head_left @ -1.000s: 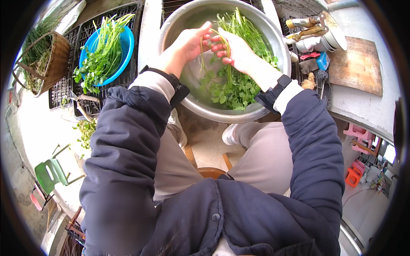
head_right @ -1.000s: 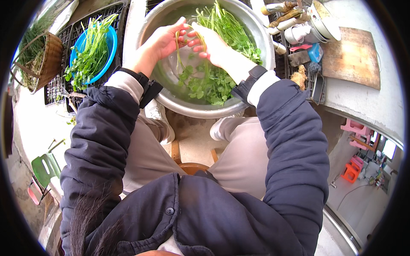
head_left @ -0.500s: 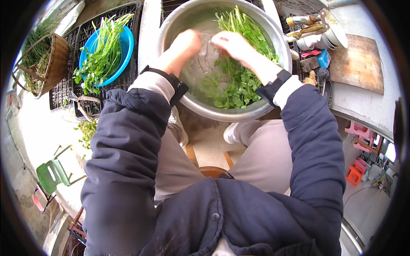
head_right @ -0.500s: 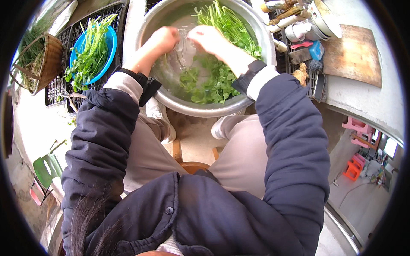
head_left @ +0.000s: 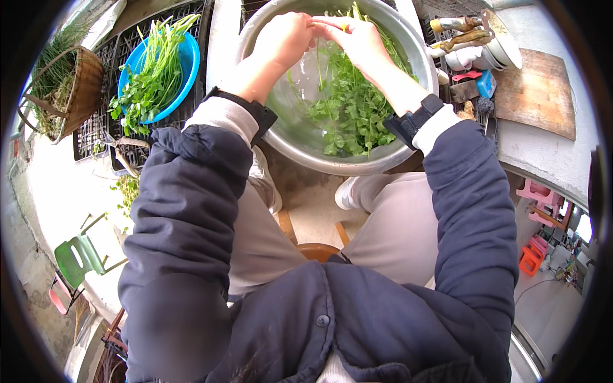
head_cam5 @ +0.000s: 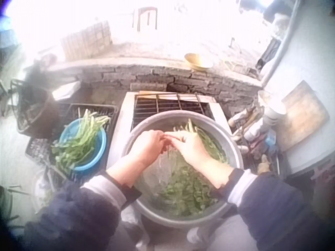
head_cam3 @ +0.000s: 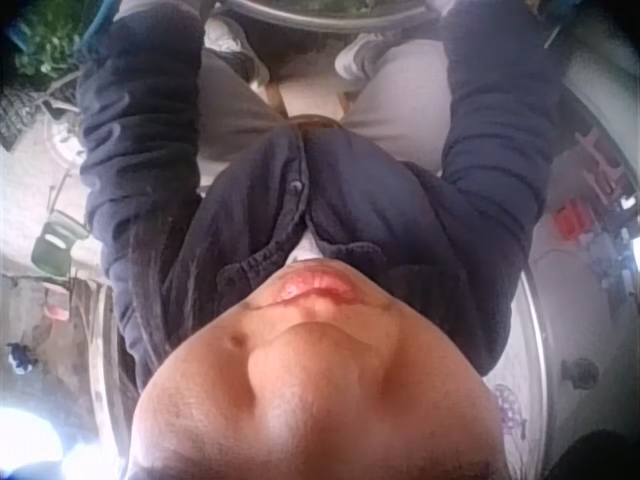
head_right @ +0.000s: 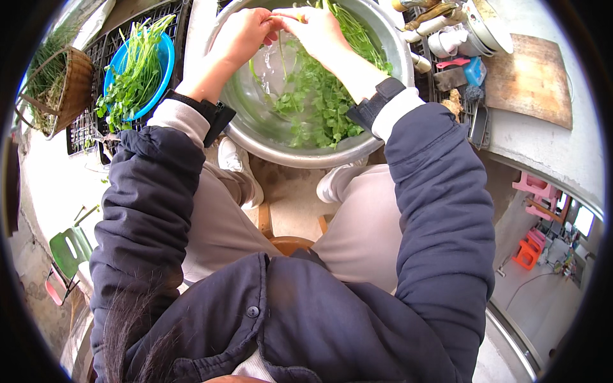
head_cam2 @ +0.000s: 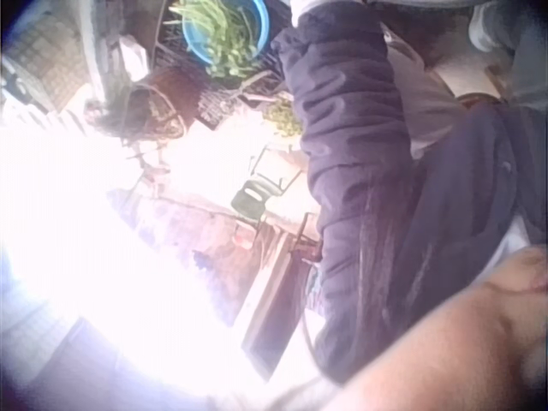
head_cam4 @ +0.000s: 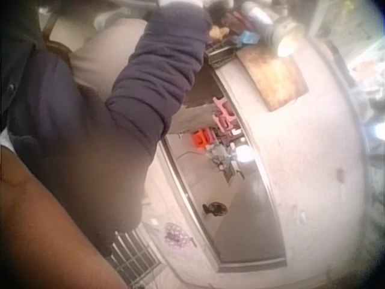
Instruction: The person washes leafy green vegetables in a metal basin filled with water, repeatedly submerging and agitating the greens with both hands. Cleaned greens are transferred to a blue bowl on the left.
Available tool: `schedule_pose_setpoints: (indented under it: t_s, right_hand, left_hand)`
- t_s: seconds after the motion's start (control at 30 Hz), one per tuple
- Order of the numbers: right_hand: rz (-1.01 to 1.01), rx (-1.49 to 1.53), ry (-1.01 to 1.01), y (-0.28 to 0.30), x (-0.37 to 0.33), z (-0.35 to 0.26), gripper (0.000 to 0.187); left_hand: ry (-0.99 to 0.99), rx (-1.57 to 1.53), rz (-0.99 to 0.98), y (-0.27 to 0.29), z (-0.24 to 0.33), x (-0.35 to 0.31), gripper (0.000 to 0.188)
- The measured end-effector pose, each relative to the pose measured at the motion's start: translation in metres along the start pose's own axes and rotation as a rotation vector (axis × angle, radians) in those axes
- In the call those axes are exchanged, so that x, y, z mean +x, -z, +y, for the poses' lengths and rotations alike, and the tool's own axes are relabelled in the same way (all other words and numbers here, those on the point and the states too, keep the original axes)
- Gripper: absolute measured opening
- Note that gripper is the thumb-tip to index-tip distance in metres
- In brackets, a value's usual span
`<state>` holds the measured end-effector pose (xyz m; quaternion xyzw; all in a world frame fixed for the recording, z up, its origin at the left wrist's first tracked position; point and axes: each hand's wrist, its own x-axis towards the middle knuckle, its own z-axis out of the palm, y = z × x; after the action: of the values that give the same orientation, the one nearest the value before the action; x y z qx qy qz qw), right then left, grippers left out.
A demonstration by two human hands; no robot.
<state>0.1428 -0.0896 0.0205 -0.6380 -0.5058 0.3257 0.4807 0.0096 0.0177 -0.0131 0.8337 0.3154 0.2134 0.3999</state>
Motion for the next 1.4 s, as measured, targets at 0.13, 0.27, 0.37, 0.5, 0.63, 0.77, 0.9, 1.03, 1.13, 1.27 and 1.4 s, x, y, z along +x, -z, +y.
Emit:
schedule_pose_setpoints:
  t_s: [0.13, 0.27, 0.37, 0.5, 0.63, 0.77, 0.9, 1.03, 1.13, 1.27, 1.4]
  right_hand:
    - [0.133, -0.265, 0.092, -0.009, -0.004, 0.0, 0.023]
    - [0.208, -0.454, 0.173, -0.01, -0.004, -0.007, 0.019]
    - [0.126, -0.226, 0.135, -0.009, -0.004, -0.014, 0.017]
    - [0.014, -0.062, 0.114, -0.011, -0.003, -0.019, 0.015]
    - [0.211, -0.131, 0.174, -0.01, 0.003, -0.014, 0.011]
    - [0.169, -0.646, 0.326, -0.004, 0.006, 0.001, 0.014]
    - [-0.229, -0.9, 0.323, -0.008, -0.006, 0.024, 0.014]
    - [-0.258, -0.956, 0.28, -0.016, -0.014, 0.036, 0.016]
    - [0.043, -1.124, 0.355, -0.006, 0.004, 0.016, 0.013]
    - [0.522, -0.609, 0.629, 0.025, 0.019, -0.045, 0.007]
    - [0.581, -0.464, 0.827, 0.025, 0.019, -0.1, 0.006]
  left_hand:
    - [0.07, -0.038, -0.058, 0.006, 0.017, -0.005, 0.02]
    - [0.163, -0.064, -0.106, 0.021, 0.039, -0.013, 0.013]
    - [0.196, -0.217, -0.088, 0.027, 0.047, -0.016, 0.012]
    - [0.257, -0.237, -0.125, 0.024, 0.042, -0.012, 0.026]
    - [0.122, -0.118, -0.149, 0.01, 0.026, -0.013, 0.017]
    - [0.325, 0.443, -0.778, 0.011, 0.01, -0.02, 0.022]
    - [0.5, 0.612, -0.949, 0.016, 0.01, -0.024, 0.022]
    - [0.481, 0.478, -0.713, 0.019, 0.013, -0.023, 0.027]
    - [0.192, 0.511, -0.465, 0.024, 0.015, -0.02, 0.037]
    - [-0.105, 0.284, 0.047, 0.035, 0.039, -0.015, 0.032]
    - [-0.313, -0.165, 0.118, 0.056, 0.078, -0.012, 0.058]
